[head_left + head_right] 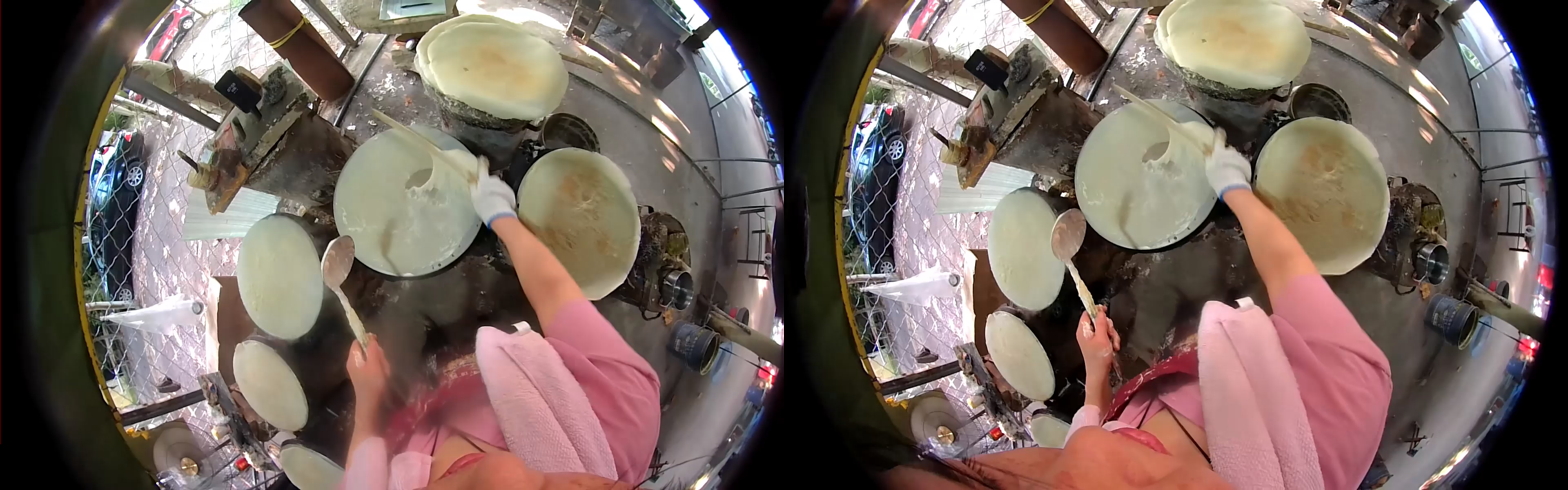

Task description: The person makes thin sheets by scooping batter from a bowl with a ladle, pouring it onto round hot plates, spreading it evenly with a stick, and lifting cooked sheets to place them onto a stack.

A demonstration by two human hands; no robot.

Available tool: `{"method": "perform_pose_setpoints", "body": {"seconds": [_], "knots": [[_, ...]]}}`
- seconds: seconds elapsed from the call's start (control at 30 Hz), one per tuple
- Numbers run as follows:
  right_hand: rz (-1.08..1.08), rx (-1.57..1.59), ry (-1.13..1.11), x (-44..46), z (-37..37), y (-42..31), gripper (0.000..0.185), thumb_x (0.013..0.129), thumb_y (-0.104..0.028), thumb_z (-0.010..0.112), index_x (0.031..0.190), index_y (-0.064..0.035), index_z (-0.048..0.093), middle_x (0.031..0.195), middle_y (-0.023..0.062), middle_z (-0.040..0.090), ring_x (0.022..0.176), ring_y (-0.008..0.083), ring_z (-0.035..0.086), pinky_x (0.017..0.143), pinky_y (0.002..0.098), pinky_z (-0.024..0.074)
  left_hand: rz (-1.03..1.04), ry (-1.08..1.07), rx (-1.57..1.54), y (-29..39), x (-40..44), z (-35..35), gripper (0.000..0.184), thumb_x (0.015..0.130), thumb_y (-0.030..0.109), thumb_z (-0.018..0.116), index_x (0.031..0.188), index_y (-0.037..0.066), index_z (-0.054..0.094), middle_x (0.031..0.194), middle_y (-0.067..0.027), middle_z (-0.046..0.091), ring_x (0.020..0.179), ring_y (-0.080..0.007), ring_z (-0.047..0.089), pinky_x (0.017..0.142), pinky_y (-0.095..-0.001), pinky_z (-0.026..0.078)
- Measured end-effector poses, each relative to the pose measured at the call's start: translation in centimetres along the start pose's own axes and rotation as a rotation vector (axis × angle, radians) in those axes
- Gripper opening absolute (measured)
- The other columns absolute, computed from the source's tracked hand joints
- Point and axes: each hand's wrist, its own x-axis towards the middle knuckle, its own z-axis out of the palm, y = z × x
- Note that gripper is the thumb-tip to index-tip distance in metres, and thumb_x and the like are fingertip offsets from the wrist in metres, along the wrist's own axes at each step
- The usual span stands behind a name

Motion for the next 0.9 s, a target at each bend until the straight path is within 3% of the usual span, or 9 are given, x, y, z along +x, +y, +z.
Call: {"method": "perform_pose_setpoints", "body": {"seconds": [0.27, 0.33, 0.4, 0.43, 0.5, 0.57, 0.6, 0.7, 0.9], "knots": [[-0.501, 0.286, -0.005, -0.4, -3.3, -6.2, 0.056, 0.085, -0.028, 0.064, 0.139, -0.0196, 0.05, 0.103, 0.0208, 0.068, 0.09, 0.0378, 0.067, 0.08, 0.047, 0.0525, -0.083, 0.019, -0.008, 0.7, -0.7, 1.5, 0.013, 0.101, 0.016, 0.05, 0.105, 0.004, 0.052, 0.063, -0.0003, 0.047, 0.039, -0.0089, 0.04, 0.036, -0.0237, 0.033], [-0.389, 0.345, -0.129, -6.1, -3.7, -3.1, 0.055, 0.086, -0.03, 0.066, 0.139, -0.022, 0.052, 0.109, 0.0219, 0.066, 0.096, 0.0377, 0.066, 0.083, 0.042, 0.0525, -0.085, -0.015, 0.001, 1.0, -0.3, 1.9, 0.014, 0.101, 0.017, 0.05, 0.105, 0.005, 0.052, 0.063, -0.0003, 0.047, 0.038, -0.009, 0.04, 0.036, -0.0237, 0.032], [-0.207, 0.998, 0.055, -10.2, -0.6, 2.1, 0.052, 0.09, -0.028, 0.066, 0.138, -0.0119, 0.053, 0.119, 0.0239, 0.065, 0.108, 0.0258, 0.067, 0.09, 0.0326, 0.0498, -0.063, -0.025, -0.004, 1.7, -0.1, 2.5, 0.014, 0.1, 0.018, 0.051, 0.103, 0.005, 0.053, 0.063, -0.0008, 0.047, 0.037, -0.0092, 0.04, 0.035, -0.0235, 0.031], [-0.117, 0.871, 0.204, -11.4, 1.5, 4.8, 0.051, 0.093, -0.028, 0.065, 0.139, -0.0099, 0.053, 0.102, 0.0136, 0.072, 0.087, 0.016, 0.069, 0.075, 0.0291, 0.0522, -0.034, -0.043, 0.007, 1.7, 0.1, 2.7, 0.015, 0.1, 0.019, 0.052, 0.102, 0.004, 0.053, 0.063, -0.0009, 0.047, 0.037, -0.0093, 0.04, 0.035, -0.0235, 0.031], [0.346, 1.232, -0.366, -15.7, -1.0, 5.6, 0.043, 0.096, -0.032, 0.062, 0.138, -0.0231, 0.056, 0.067, -0.0051, 0.055, 0.05, 0.0046, 0.046, 0.045, 0.0202, 0.0356, 0.029, -0.081, 0.027, 1.7, 1.1, 3.2, 0.016, 0.1, 0.02, 0.052, 0.101, 0.004, 0.054, 0.063, -0.0011, 0.048, 0.036, -0.0094, 0.04, 0.034, -0.0236, 0.03], [0.382, 1.261, -0.651, -17.5, -3.8, 5.6, 0.042, 0.096, -0.032, 0.062, 0.137, -0.0257, 0.057, 0.066, -0.0055, 0.053, 0.05, 0.0046, 0.046, 0.043, 0.0202, 0.0348, -0.006, -0.068, -0.004, 2.7, 2.1, 4.5, 0.019, 0.1, 0.022, 0.053, 0.097, 0.004, 0.054, 0.062, -0.0003, 0.048, 0.036, -0.0092, 0.039, 0.034, -0.0238, 0.03], [0.316, 1.207, -0.562, -17.0, -3.8, 5.8, 0.04, 0.096, -0.034, 0.06, 0.135, -0.026, 0.059, 0.057, -0.0051, 0.049, 0.038, 0.0054, 0.037, 0.036, 0.0223, 0.0303, 0.027, -0.102, 0.002, 2.7, 3.2, 4.7, 0.019, 0.1, 0.022, 0.053, 0.096, 0.004, 0.054, 0.061, -0.0002, 0.048, 0.036, -0.0091, 0.039, 0.034, -0.024, 0.03], [0.363, 1.201, -0.37, -14.2, -4.5, 6.4, 0.041, 0.096, -0.034, 0.061, 0.135, -0.0221, 0.059, 0.06, -0.0069, 0.047, 0.047, 0.0031, 0.041, 0.042, 0.0198, 0.0305, 0.118, -0.186, 0.045, 3.8, 8.1, 5.8, 0.019, 0.1, 0.021, 0.054, 0.094, 0.003, 0.054, 0.061, -0.0002, 0.047, 0.038, -0.0092, 0.04, 0.034, -0.0247, 0.031], [0.228, 1.071, -0.652, -17.3, -7.6, 5.0, 0.044, 0.095, -0.028, 0.061, 0.137, -0.0152, 0.058, 0.067, -0.0074, 0.048, 0.054, 0.004, 0.042, 0.048, 0.0218, 0.0349, 0.142, -0.367, 0.013, 8.5, 21.7, 12.1, 0.017, 0.094, 0.017, 0.056, 0.088, 0.002, 0.053, 0.062, -0.0028, 0.047, 0.044, -0.0121, 0.044, 0.039, -0.0289, 0.033]]}}
